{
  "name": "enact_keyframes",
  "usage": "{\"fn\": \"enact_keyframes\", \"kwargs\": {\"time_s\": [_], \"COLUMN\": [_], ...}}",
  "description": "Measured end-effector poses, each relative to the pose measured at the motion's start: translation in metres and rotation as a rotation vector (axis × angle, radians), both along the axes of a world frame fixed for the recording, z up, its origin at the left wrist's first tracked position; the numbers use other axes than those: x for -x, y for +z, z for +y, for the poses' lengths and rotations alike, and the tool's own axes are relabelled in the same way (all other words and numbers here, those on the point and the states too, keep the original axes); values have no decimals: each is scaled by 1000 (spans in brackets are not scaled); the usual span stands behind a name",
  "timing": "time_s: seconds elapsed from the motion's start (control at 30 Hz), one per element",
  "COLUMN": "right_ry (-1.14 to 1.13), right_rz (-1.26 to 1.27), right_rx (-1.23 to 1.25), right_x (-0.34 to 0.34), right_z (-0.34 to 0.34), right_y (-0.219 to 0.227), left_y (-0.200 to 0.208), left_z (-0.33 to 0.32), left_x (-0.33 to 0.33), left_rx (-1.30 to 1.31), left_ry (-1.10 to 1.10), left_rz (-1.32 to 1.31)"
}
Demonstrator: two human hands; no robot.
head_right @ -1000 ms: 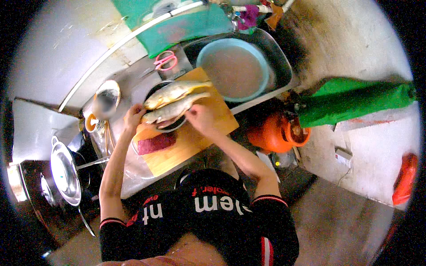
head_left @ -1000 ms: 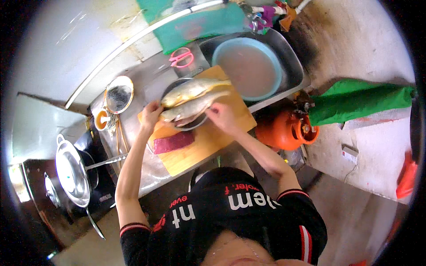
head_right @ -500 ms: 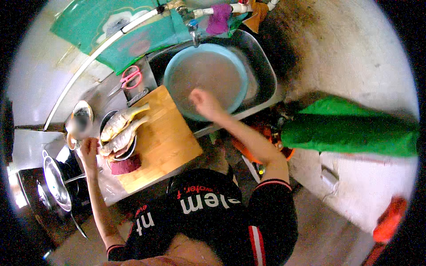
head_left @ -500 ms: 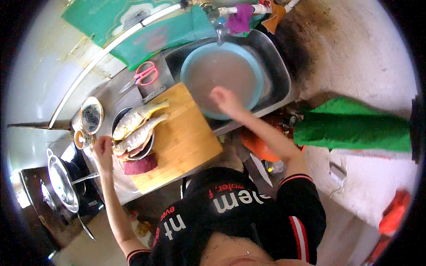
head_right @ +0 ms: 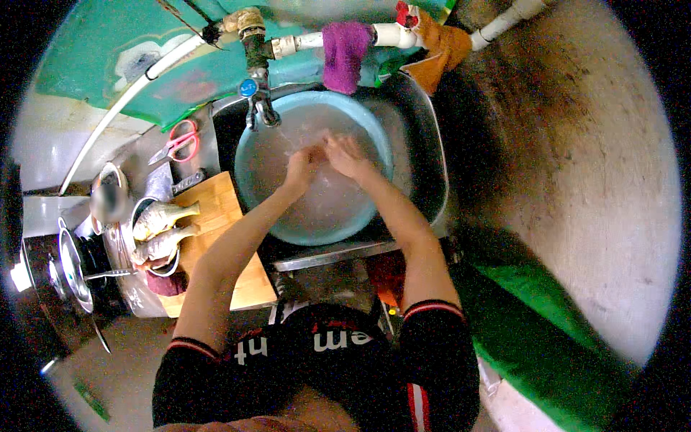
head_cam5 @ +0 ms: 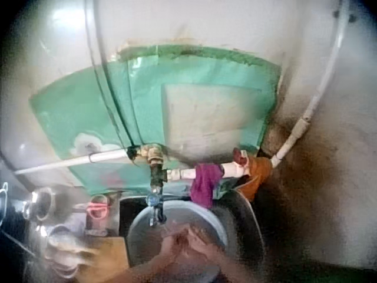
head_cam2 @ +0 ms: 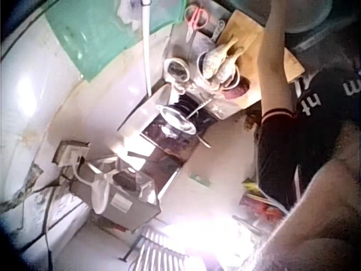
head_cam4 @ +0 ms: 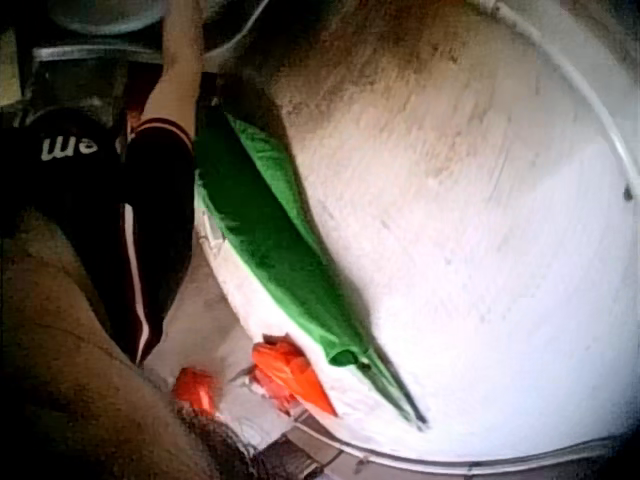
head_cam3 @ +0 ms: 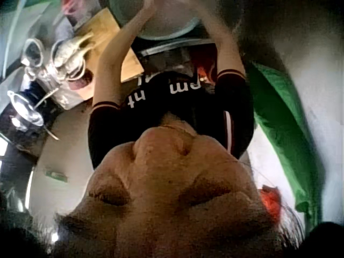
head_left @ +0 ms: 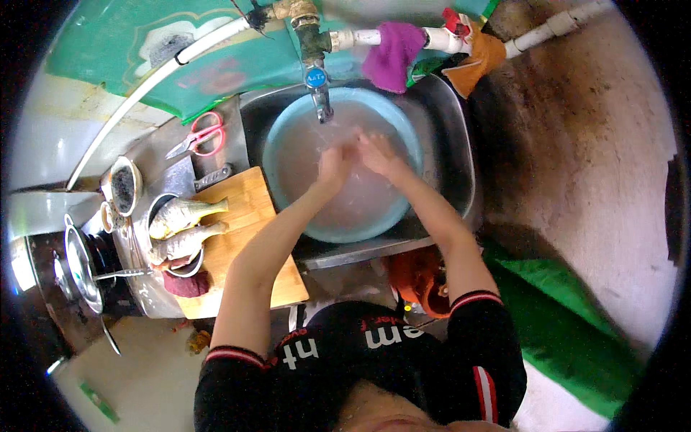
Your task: The person seasons two whole fish with salt on a wooden cutting board, then rinses a basin and refills it with water. They subsequently stir a pan of cooking meat on the stove and add water to it.
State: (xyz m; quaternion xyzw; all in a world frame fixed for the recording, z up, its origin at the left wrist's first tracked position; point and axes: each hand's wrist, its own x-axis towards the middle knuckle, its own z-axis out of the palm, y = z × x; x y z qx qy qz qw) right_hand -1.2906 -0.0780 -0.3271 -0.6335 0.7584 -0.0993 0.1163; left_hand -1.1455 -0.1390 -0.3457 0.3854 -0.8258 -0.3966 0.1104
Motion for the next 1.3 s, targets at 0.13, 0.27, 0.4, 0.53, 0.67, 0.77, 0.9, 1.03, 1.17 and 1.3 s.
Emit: {"fn": "enact_keyframes", "kwargs": {"time_s": [0.13,0.27,0.4,0.53,0.67,0.77,0.9,1.03,1.17,1.3], "right_ry": [21,-332,-534,-476,-297,217,476,261,-235,70], "right_rz": [58,-681,-2138,-1335,-172,-58,-142,-34,-626,-754], "right_rx": [167,515,401,162,-59,-12,122,142,99,464], "right_x": [0,-14,-31,-43,-31,-23,-14,-5,-25,-88], "right_z": [-2,-15,-39,-57,-55,-21,9,5,-1,17], "right_y": [2,31,43,55,67,34,55,35,29,112], "left_y": [-7,-25,29,51,77,85,29,-40,13,32], "left_z": [-10,-14,-9,32,66,26,-8,20,4,6], "left_x": [17,30,39,65,81,66,48,57,60,51], "left_rx": [64,-574,-1583,-973,-707,-631,-1393,-1563,-1526,-1427], "left_ry": [-101,469,586,762,983,1092,654,745,1005,982], "left_rz": [-198,429,1095,971,337,226,3,811,549,497]}}
